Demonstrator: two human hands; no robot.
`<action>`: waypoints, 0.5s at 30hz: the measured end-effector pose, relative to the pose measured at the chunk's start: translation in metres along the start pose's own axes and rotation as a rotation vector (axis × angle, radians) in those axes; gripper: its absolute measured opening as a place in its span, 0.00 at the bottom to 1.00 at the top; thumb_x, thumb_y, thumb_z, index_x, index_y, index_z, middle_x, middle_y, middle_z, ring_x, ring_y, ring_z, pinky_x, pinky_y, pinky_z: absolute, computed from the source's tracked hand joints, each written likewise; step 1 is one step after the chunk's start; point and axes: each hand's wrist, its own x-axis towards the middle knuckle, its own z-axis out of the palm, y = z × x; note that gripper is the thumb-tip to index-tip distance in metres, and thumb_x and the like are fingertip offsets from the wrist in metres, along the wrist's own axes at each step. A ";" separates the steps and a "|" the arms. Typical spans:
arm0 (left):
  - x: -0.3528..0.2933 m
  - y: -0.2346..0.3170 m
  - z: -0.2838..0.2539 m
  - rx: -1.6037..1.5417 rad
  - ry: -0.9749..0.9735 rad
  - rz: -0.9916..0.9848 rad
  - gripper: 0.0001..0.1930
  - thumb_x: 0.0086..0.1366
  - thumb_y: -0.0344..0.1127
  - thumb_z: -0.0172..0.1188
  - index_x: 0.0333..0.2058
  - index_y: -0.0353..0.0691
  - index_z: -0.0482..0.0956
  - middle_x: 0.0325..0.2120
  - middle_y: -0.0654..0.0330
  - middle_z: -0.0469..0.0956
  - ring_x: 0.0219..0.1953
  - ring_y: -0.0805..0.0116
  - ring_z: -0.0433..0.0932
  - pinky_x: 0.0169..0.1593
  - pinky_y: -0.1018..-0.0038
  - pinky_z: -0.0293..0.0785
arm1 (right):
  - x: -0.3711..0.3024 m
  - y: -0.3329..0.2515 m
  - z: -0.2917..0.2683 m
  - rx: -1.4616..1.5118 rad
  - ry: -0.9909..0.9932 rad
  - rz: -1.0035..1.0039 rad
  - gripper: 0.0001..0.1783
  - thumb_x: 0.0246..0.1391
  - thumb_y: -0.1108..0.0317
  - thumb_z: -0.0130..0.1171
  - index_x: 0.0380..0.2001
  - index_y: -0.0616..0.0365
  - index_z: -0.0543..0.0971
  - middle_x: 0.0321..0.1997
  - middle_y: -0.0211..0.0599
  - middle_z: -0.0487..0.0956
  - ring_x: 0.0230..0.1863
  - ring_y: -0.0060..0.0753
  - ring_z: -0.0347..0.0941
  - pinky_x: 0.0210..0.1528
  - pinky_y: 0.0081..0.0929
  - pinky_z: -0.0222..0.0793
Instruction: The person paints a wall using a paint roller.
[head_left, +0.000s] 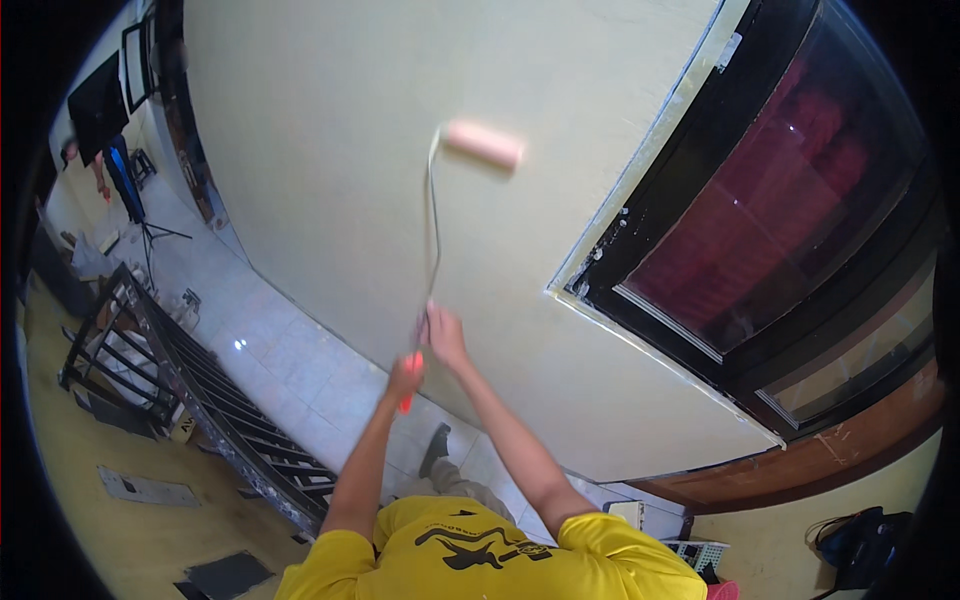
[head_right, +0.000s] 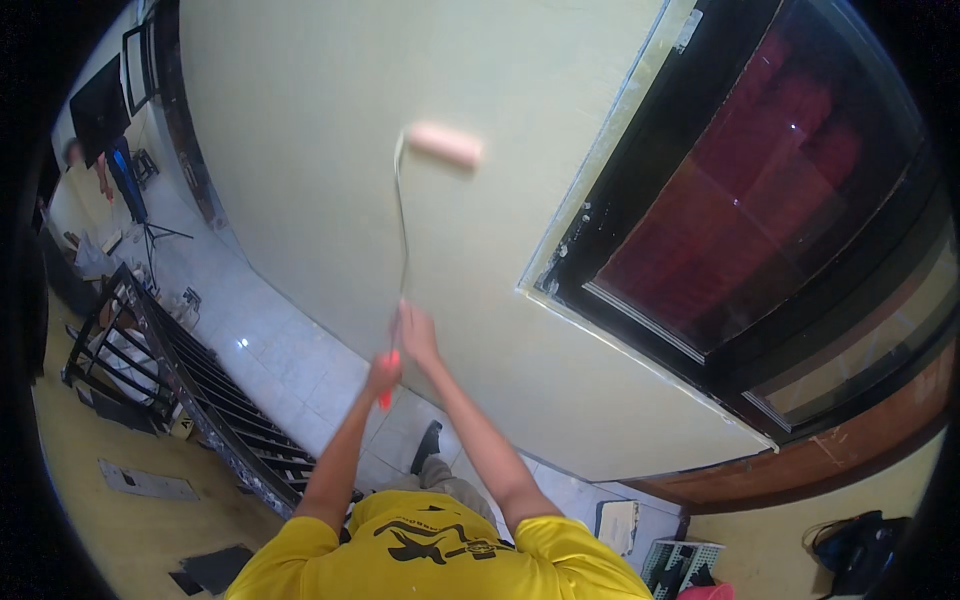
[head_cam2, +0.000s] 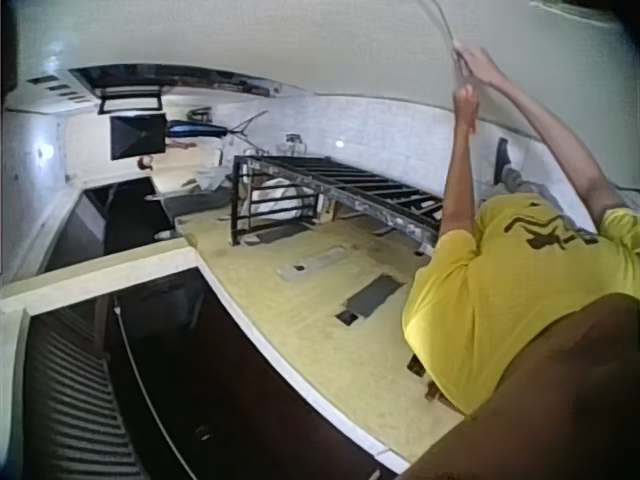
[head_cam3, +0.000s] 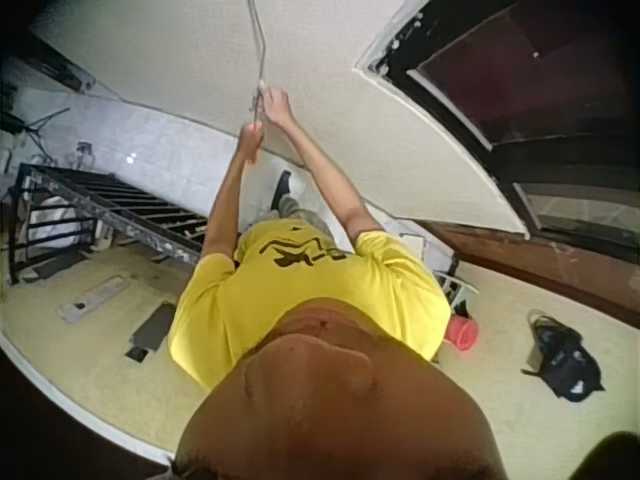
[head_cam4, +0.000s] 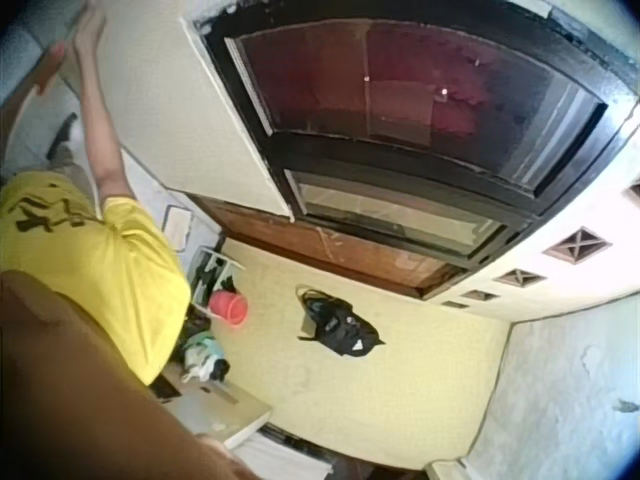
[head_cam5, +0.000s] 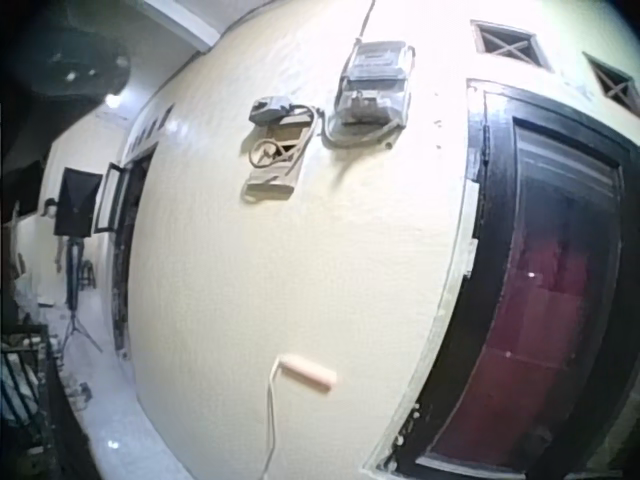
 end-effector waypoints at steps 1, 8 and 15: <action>-0.031 0.045 0.030 -0.697 -0.172 -0.420 0.11 0.55 0.42 0.57 0.27 0.40 0.74 0.21 0.51 0.75 0.28 0.54 0.76 0.31 0.60 0.71 | -0.042 0.038 -0.021 -0.048 0.027 0.087 0.27 0.64 0.54 0.37 0.20 0.61 0.73 0.14 0.32 0.71 0.17 0.25 0.68 0.23 0.27 0.65; -0.119 0.109 0.030 -1.069 -0.358 -0.768 0.11 0.54 0.35 0.55 0.15 0.40 0.71 0.11 0.62 0.70 0.13 0.72 0.68 0.17 0.73 0.64 | -0.135 0.083 -0.032 0.246 0.056 0.467 0.26 0.64 0.54 0.40 0.21 0.64 0.74 0.17 0.34 0.75 0.21 0.26 0.75 0.25 0.22 0.69; 0.134 0.115 -0.134 -0.854 0.041 -0.211 0.10 0.57 0.35 0.50 0.18 0.42 0.66 0.13 0.67 0.64 0.18 0.78 0.63 0.20 0.72 0.59 | 0.046 -0.110 -0.074 -0.101 0.207 -0.169 0.29 0.64 0.56 0.37 0.17 0.63 0.74 0.11 0.35 0.72 0.15 0.25 0.71 0.21 0.26 0.66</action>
